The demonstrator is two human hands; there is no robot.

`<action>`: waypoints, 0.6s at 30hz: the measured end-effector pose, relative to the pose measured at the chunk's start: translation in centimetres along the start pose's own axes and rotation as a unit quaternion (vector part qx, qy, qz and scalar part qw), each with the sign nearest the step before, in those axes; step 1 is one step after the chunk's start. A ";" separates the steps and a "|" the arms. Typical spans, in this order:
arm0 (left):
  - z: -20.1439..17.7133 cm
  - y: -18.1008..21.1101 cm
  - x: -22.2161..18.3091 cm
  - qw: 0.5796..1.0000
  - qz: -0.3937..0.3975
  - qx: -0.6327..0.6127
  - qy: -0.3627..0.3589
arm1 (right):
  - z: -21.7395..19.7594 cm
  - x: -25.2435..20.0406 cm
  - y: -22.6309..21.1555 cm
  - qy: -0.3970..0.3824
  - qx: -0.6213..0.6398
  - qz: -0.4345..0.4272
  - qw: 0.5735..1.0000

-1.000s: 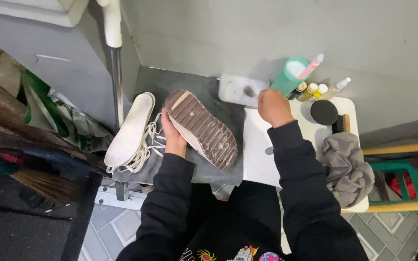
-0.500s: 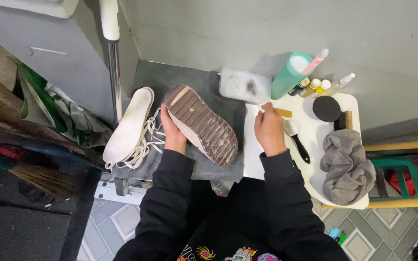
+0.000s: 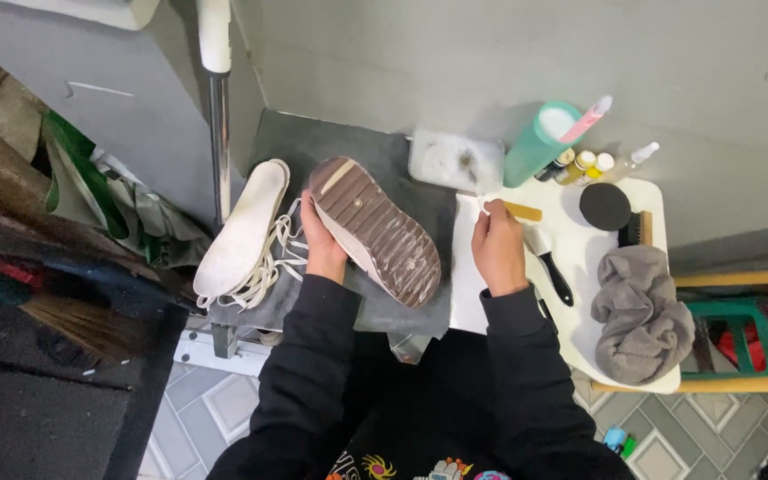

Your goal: Applying a liquid substance to the sole of a shoe using a small brush at a repair bench.

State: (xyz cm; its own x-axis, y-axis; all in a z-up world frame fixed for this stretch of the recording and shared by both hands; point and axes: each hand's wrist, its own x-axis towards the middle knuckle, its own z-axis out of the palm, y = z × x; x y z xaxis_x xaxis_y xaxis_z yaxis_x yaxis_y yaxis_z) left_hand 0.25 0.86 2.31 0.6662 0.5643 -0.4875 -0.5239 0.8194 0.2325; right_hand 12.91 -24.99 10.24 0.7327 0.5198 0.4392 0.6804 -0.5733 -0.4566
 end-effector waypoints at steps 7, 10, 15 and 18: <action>-0.1 0.0 0.8 1.000 0.000 0.001 -0.006 | 0.4 -0.1 0.0 0.025 0.018 0.007 0.999; -0.7 0.2 1.2 1.000 -0.003 0.003 -0.003 | 0.2 -0.1 -0.2 0.000 0.018 0.016 1.000; 0.2 0.3 0.1 1.000 0.000 0.004 0.000 | 0.5 0.1 0.4 0.022 0.015 0.017 0.999; 0.0 0.3 0.5 1.000 -0.002 0.000 -0.001 | -0.1 0.2 0.1 0.007 0.021 0.004 1.000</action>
State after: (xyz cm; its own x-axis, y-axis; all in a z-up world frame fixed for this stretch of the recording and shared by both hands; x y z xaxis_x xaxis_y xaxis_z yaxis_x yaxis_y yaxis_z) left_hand 0.44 1.42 2.11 0.6691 0.5611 -0.4873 -0.5211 0.8217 0.2307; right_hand 13.13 -24.97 10.39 0.7382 0.5065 0.4456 0.6746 -0.5495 -0.4928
